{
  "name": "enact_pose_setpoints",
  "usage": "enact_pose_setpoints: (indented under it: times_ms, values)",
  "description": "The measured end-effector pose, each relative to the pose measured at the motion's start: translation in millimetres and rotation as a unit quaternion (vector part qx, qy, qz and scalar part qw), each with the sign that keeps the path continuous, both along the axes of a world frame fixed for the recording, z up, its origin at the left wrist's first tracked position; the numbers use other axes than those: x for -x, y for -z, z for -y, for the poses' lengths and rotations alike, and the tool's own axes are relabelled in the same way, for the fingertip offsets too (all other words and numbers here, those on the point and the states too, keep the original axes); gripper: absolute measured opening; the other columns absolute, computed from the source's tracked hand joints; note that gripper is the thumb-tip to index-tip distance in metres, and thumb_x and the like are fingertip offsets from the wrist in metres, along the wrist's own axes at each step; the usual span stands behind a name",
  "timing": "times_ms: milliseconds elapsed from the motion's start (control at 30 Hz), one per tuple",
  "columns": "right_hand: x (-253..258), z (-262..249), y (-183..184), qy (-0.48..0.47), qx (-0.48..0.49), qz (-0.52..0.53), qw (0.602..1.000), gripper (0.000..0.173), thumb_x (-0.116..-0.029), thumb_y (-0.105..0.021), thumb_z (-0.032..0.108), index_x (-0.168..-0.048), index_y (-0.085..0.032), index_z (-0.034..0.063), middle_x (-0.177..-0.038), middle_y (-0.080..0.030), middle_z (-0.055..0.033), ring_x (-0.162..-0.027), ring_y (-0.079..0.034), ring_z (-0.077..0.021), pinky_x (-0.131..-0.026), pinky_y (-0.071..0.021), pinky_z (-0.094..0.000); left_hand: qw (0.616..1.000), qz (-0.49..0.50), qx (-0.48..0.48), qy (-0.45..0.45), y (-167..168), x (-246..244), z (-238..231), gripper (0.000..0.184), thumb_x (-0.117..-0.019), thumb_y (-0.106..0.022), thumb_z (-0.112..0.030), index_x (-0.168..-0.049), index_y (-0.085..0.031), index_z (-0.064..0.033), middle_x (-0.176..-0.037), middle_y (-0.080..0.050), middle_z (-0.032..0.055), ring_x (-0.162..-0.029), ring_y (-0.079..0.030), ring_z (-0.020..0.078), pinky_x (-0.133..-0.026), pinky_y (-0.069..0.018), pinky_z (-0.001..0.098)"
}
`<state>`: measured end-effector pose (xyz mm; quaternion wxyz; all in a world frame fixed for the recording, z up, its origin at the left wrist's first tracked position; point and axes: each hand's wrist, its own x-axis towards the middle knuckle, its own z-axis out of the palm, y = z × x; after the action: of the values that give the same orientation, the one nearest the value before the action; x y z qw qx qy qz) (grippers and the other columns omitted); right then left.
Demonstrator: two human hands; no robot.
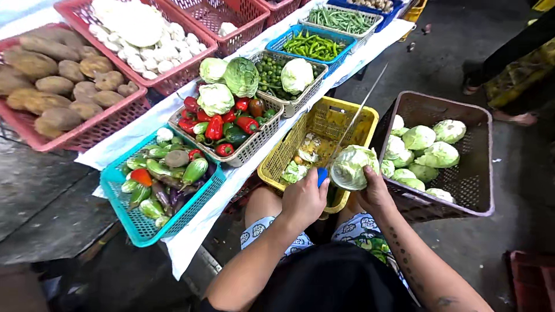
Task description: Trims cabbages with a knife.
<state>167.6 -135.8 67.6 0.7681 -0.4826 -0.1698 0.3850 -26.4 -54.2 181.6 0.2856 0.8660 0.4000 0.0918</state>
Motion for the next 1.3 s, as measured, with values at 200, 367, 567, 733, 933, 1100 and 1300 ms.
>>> enact_pose_setpoints:
  times_ms: [200,367,567,733,933,1100,1300]
  values:
    - [4,-7,-13,0.008,0.008,-0.026,1.000,0.072,-0.0945,-0.069,0.046,-0.151,-0.037,0.0136,-0.132,-0.063,-0.0121,-0.119,-0.064,-0.0239,-0.101,-0.0554,-0.0459,0.972,0.194,-0.112,-0.070,17,-3,4,0.039,-0.1047,-0.055,-0.034,-0.130,-0.060,-0.0035,-0.086,-0.071,0.0086,-0.072,-0.070,0.0217,-0.063,-0.0600,0.0433]
    - [-5,-14,-24,-0.009,0.014,0.028,0.999,0.075,-0.0935,-0.068,0.052,-0.151,-0.038,0.0144,-0.131,-0.064,-0.0120,-0.117,-0.065,-0.0245,-0.099,-0.0568,-0.0472,0.966,-0.165,0.198,0.013,85,4,-5,0.048,-0.1072,-0.046,-0.044,-0.138,-0.056,-0.0094,-0.117,-0.070,0.0180,-0.112,-0.068,0.0356,-0.095,-0.0534,0.0586]
    - [-8,-22,-20,-0.008,0.021,0.035,0.999,0.078,-0.0895,-0.071,0.055,-0.149,-0.041,0.0147,-0.132,-0.064,-0.0101,-0.120,-0.064,-0.0227,-0.100,-0.0561,-0.0460,0.969,0.214,-0.072,-0.103,-22,-2,-12,0.036,-0.1055,-0.055,-0.037,-0.124,-0.058,-0.0060,-0.079,-0.066,0.0058,-0.065,-0.067,0.0198,-0.057,-0.0581,0.0419]
    - [-6,-24,-14,-0.004,0.028,0.035,0.999,0.074,-0.0919,-0.071,0.050,-0.148,-0.041,0.0125,-0.130,-0.064,-0.0125,-0.117,-0.065,-0.0248,-0.099,-0.0565,-0.0478,0.989,-0.081,0.125,-0.017,76,-4,3,0.045,-0.1081,-0.045,-0.041,-0.136,-0.054,-0.0064,-0.106,-0.072,0.0176,-0.100,-0.072,0.0350,-0.086,-0.0570,0.0565]
    - [-7,-15,4,-0.028,0.051,-0.008,0.998,0.068,-0.0966,-0.063,0.052,-0.150,-0.040,0.0162,-0.134,-0.062,-0.0098,-0.122,-0.062,-0.0231,-0.101,-0.0546,-0.0477,0.987,-0.094,0.123,-0.036,33,-2,-12,0.042,-0.1086,-0.045,-0.044,-0.126,-0.057,-0.0080,-0.095,-0.071,0.0148,-0.092,-0.072,0.0336,-0.079,-0.0571,0.0557]
    - [-5,-11,-17,-0.067,-0.049,-0.248,0.965,0.079,-0.0872,-0.047,0.081,-0.145,-0.047,0.0266,-0.139,-0.059,-0.0104,-0.126,-0.058,-0.0310,-0.099,-0.0502,-0.0613,0.976,0.141,0.130,-0.100,18,-5,-27,0.038,-0.1024,-0.061,-0.043,-0.117,-0.061,-0.0090,-0.084,-0.067,0.0066,-0.074,-0.067,0.0201,-0.068,-0.0584,0.0445]
    - [2,12,0,-0.098,-0.087,-0.259,0.957,0.069,-0.0922,-0.045,0.073,-0.133,-0.056,0.0182,-0.119,-0.067,-0.0133,-0.110,-0.066,-0.0275,-0.090,-0.0568,-0.0534,0.928,0.225,0.271,-0.122,64,-21,-15,0.055,-0.0875,-0.080,-0.048,-0.117,-0.060,-0.0055,-0.081,-0.068,0.0076,-0.058,-0.066,0.0163,-0.056,-0.0601,0.0363]
